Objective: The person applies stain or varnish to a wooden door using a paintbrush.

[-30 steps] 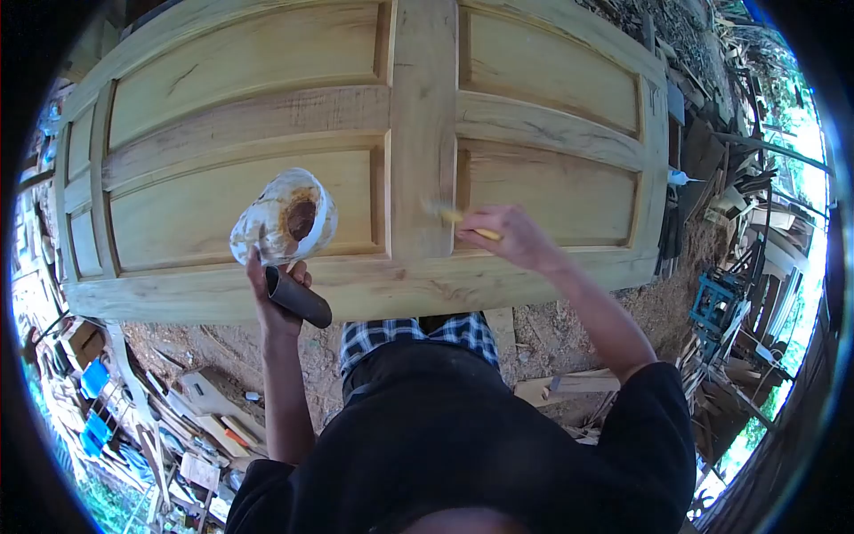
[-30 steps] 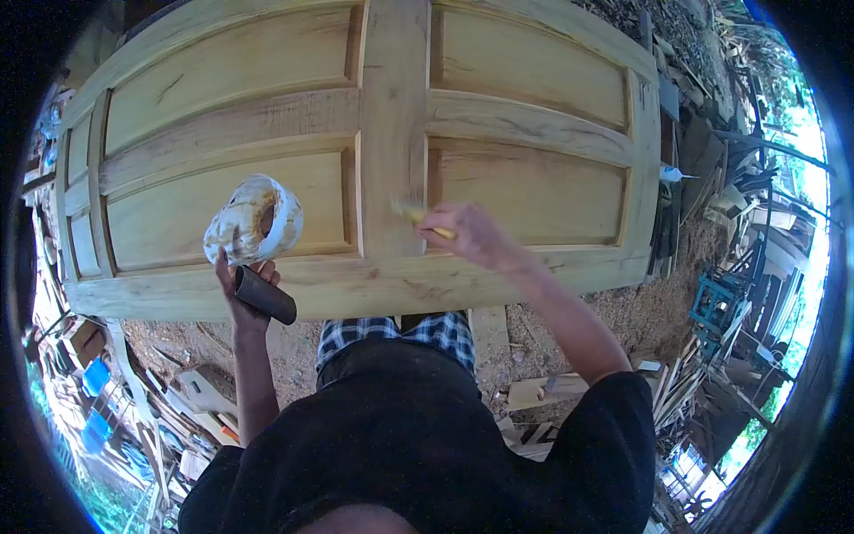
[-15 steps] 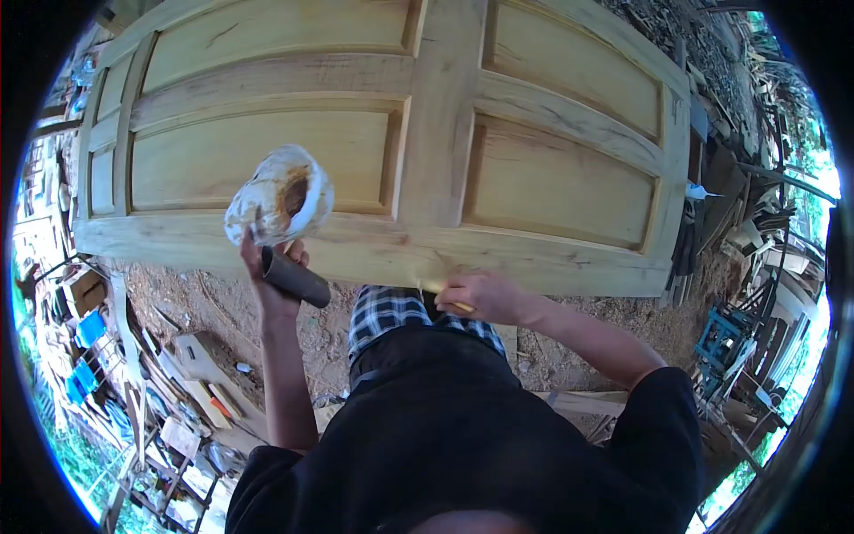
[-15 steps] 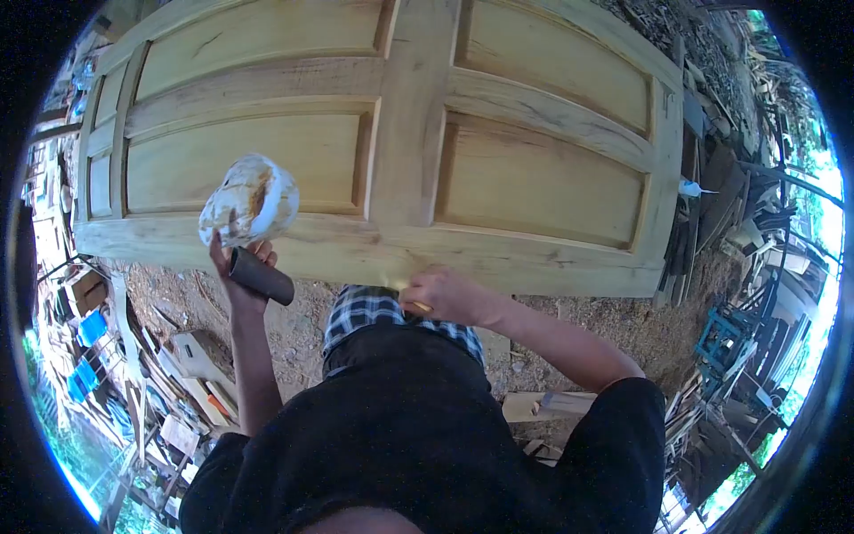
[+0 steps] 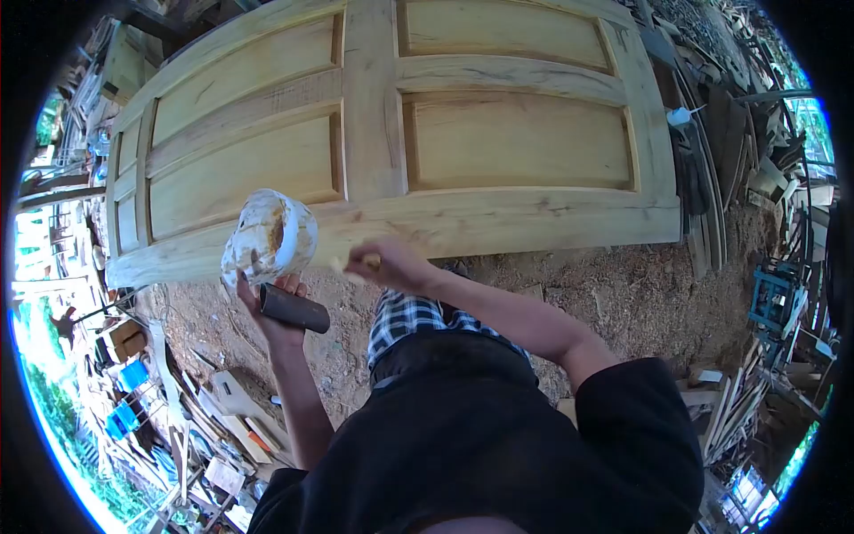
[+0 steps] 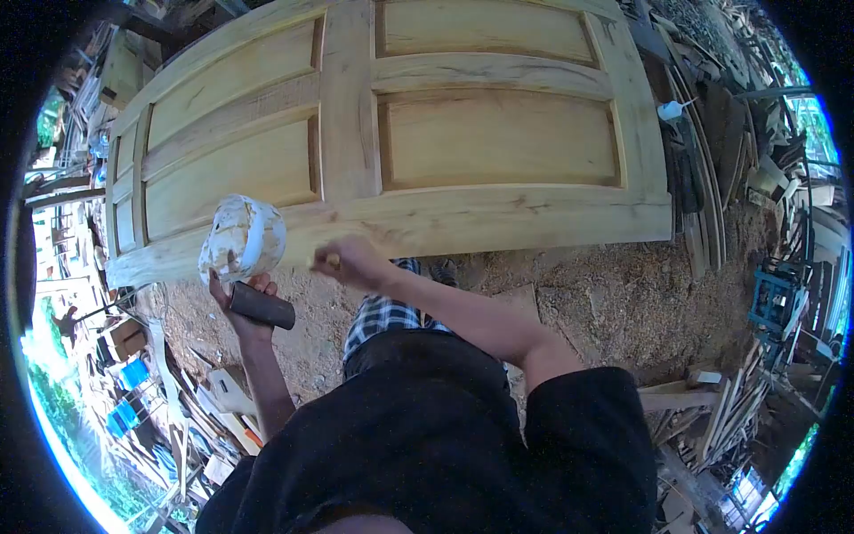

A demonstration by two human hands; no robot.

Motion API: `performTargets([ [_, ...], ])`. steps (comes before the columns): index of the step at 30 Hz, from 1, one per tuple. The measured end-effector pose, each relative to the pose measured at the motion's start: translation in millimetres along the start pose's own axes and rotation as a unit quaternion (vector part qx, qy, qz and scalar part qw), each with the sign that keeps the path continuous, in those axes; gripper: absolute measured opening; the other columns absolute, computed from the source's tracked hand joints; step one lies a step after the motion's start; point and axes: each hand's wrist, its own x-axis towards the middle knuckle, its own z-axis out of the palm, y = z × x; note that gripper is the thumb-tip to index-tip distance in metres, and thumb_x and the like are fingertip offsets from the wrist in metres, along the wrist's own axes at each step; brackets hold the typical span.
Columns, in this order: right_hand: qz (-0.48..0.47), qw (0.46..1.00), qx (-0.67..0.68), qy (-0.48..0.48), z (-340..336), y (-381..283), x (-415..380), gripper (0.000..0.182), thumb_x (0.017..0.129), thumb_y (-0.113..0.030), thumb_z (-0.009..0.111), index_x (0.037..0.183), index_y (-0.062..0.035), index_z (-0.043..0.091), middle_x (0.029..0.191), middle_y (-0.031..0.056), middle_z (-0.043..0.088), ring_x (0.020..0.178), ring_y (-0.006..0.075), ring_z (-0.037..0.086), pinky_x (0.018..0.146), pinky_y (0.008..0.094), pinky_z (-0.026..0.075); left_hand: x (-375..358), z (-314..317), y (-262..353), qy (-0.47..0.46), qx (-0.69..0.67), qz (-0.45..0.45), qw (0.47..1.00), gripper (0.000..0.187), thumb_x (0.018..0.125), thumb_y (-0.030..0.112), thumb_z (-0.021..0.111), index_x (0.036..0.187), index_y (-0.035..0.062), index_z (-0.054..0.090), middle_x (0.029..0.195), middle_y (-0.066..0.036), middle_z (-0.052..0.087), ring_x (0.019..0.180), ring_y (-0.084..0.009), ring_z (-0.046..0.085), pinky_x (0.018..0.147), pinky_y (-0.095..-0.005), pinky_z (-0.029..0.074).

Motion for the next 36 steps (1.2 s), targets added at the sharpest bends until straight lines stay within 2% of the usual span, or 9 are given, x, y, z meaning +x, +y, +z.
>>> performTargets([
  [9,0.330,0.879,0.174,0.298,-110.7,80.2,-192.6,0.023,0.086,-0.019,0.059,0.097,0.0012,0.062,0.083,0.0062,0.060,0.074,0.0117,0.058,0.064,0.0236,0.052,-31.3,21.4,-25.7,-0.058,0.027,-0.010,0.998,0.052,0.077,0.058,0.054,0.094,0.0084,0.048,0.065,-0.001,0.045,0.053,-0.0130,0.041,0.048,-0.0261,0.035],
  [11,0.355,0.860,0.082,0.357,-156.3,79.2,-261.1,0.021,0.086,-0.017,0.059,0.094,0.0022,0.063,0.087,0.0094,0.063,0.077,0.0152,0.062,0.067,0.0265,0.053,-29.6,14.9,-31.7,-0.018,0.020,-0.016,1.000,0.052,0.077,0.058,0.054,0.093,0.0089,0.048,0.064,-0.001,0.045,0.053,-0.0126,0.041,0.047,-0.0259,0.035],
  [13,0.408,0.812,-0.287,0.303,-195.1,51.2,-290.3,0.020,0.085,-0.018,0.058,0.092,0.0003,0.064,0.084,0.0102,0.066,0.076,0.0143,0.063,0.064,0.0267,0.051,-30.0,11.8,-32.8,-0.024,0.011,-0.018,0.999,0.052,0.077,0.058,0.053,0.093,0.0095,0.048,0.063,0.000,0.045,0.053,-0.0124,0.041,0.047,-0.0257,0.035],
  [16,0.357,0.792,-0.313,0.384,-205.2,59.9,-288.8,0.020,0.083,-0.020,0.059,0.090,-0.0020,0.064,0.080,0.0097,0.066,0.070,0.0127,0.063,0.061,0.0278,0.049,-32.4,13.5,-33.8,-0.064,-0.004,-0.038,0.997,0.054,0.080,0.057,0.051,0.117,0.0176,0.048,0.072,-0.002,0.048,0.055,-0.0108,0.043,0.049,-0.0239,0.037],
  [20,0.323,0.860,0.054,0.391,-163.5,20.4,-174.2,0.017,0.083,-0.020,0.061,0.089,-0.0042,0.065,0.073,0.0009,0.063,0.067,0.0113,0.061,0.058,0.0248,0.047,-32.9,24.6,-33.6,-0.063,0.004,-0.006,0.998,0.056,0.079,0.058,0.051,0.109,0.0110,0.049,0.067,-0.003,0.047,0.054,-0.0141,0.043,0.049,-0.0266,0.038],
  [23,0.237,0.925,0.084,0.286,-118.4,72.5,-141.3,0.017,0.083,-0.019,0.062,0.093,-0.0057,0.065,0.073,0.0000,0.061,0.069,0.0107,0.060,0.056,0.0218,0.047,-23.6,22.1,-26.4,-0.074,-0.004,-0.016,0.997,0.054,0.079,0.057,0.052,0.106,0.0104,0.049,0.068,-0.003,0.048,0.055,-0.0143,0.044,0.049,-0.0265,0.038],
  [27,0.346,0.819,0.242,0.389,-146.9,81.1,-211.7,0.023,0.082,-0.014,0.063,0.097,0.0028,0.061,0.089,0.0113,0.063,0.079,0.0169,0.064,0.062,0.0237,0.055,-6.6,13.2,-13.0,-0.059,-0.005,0.003,0.998,0.052,0.078,0.057,0.053,0.100,0.0106,0.049,0.065,-0.001,0.047,0.055,-0.0129,0.044,0.051,-0.0252,0.036],
  [32,0.465,0.840,-0.176,0.215,-220.0,32.5,-193.7,0.021,0.083,-0.015,0.061,0.095,0.0026,0.061,0.091,0.0103,0.062,0.076,0.0149,0.062,0.067,0.0238,0.055,14.2,15.3,-7.1,0.041,-0.009,0.014,0.999,0.053,0.077,0.058,0.054,0.101,0.0110,0.049,0.064,-0.002,0.048,0.056,-0.0130,0.045,0.051,-0.0260,0.036],
  [36,0.236,0.876,0.248,0.340,-179.8,58.3,-76.3,0.020,0.085,-0.015,0.059,0.095,0.0021,0.061,0.087,0.0048,0.060,0.078,0.0103,0.059,0.066,0.0220,0.052,27.7,16.9,-7.0,0.006,-0.029,0.011,0.999,0.055,0.078,0.057,0.054,0.109,0.0112,0.048,0.073,-0.005,0.046,0.056,-0.0134,0.042,0.051,-0.0263,0.037],
])
